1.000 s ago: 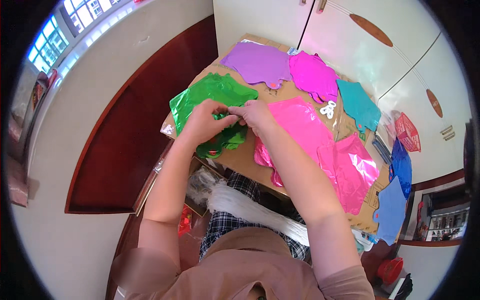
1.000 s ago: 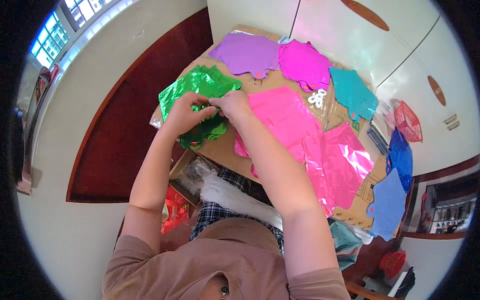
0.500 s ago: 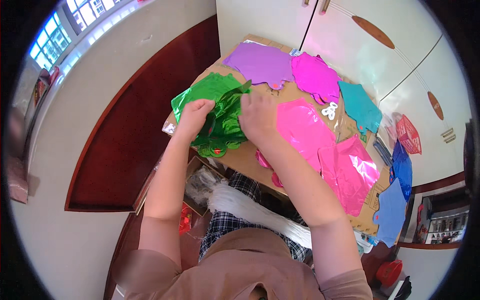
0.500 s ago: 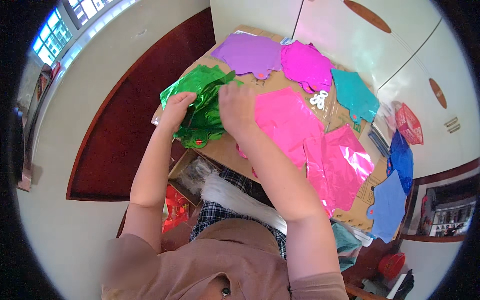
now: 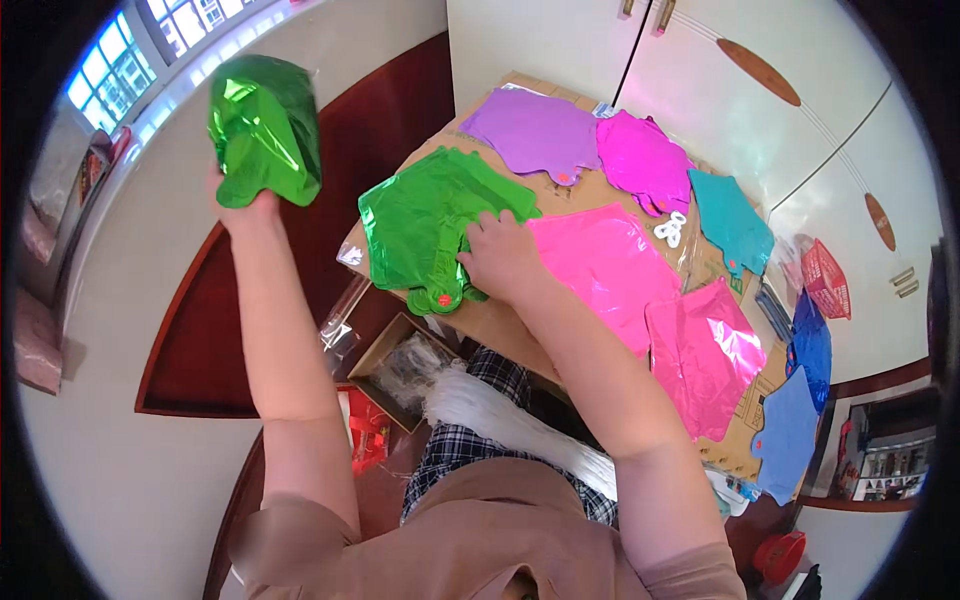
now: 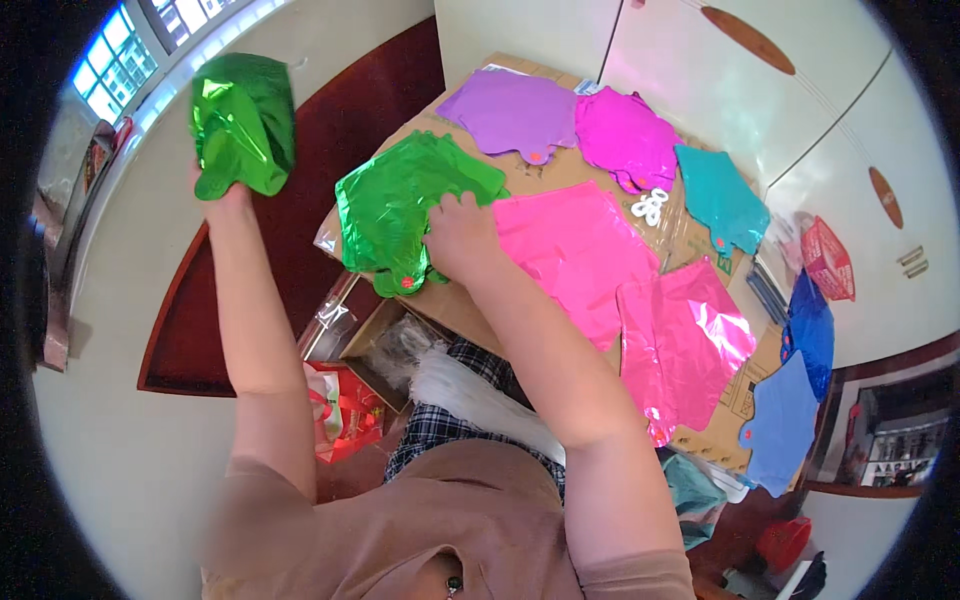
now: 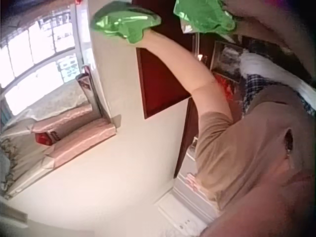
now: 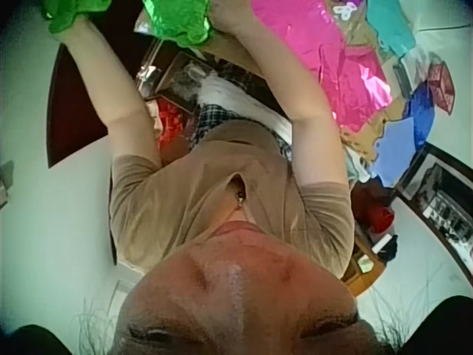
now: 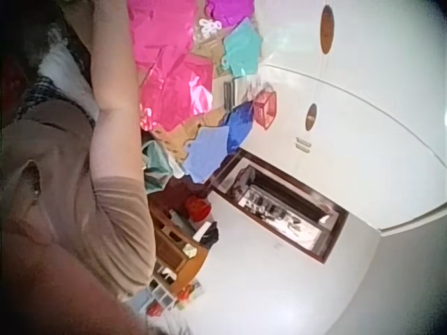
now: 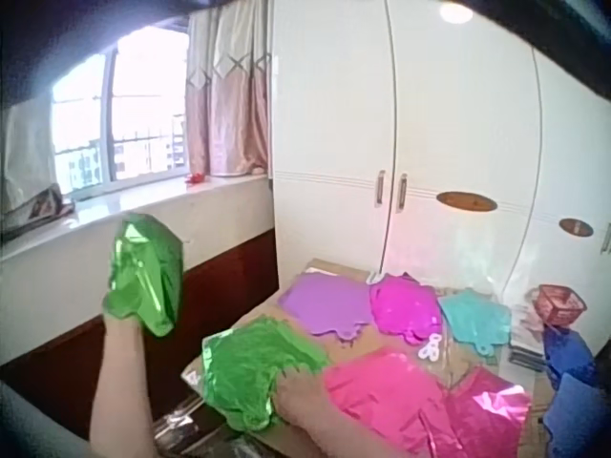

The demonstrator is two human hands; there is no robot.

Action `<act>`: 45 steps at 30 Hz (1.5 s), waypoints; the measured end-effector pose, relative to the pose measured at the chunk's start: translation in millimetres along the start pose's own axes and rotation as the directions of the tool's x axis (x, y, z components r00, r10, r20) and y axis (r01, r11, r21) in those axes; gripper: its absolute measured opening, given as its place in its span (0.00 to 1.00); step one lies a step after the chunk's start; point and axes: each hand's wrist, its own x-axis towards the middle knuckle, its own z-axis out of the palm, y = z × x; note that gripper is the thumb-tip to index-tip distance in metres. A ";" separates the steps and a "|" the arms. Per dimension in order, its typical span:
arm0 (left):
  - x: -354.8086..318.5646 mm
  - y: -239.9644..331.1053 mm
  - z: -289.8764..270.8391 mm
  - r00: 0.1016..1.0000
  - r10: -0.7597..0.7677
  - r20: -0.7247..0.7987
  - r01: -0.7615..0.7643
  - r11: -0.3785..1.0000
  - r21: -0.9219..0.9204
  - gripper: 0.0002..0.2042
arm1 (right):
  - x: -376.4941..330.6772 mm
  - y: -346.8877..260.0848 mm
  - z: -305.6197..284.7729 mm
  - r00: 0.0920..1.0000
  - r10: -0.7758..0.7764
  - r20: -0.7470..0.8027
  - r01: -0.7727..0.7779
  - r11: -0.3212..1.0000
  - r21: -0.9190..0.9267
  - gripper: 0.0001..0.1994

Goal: Fold colorful star-shaped foil decorations and attach them to cardboard backings for packaging.

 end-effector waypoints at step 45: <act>-353.5 -179.8 58.4 0.037 -0.505 0.862 -0.851 0.437 0.293 0.21 | -318.6 186.3 -125.2 0.456 0.888 -0.057 -0.846 0.452 0.283 0.19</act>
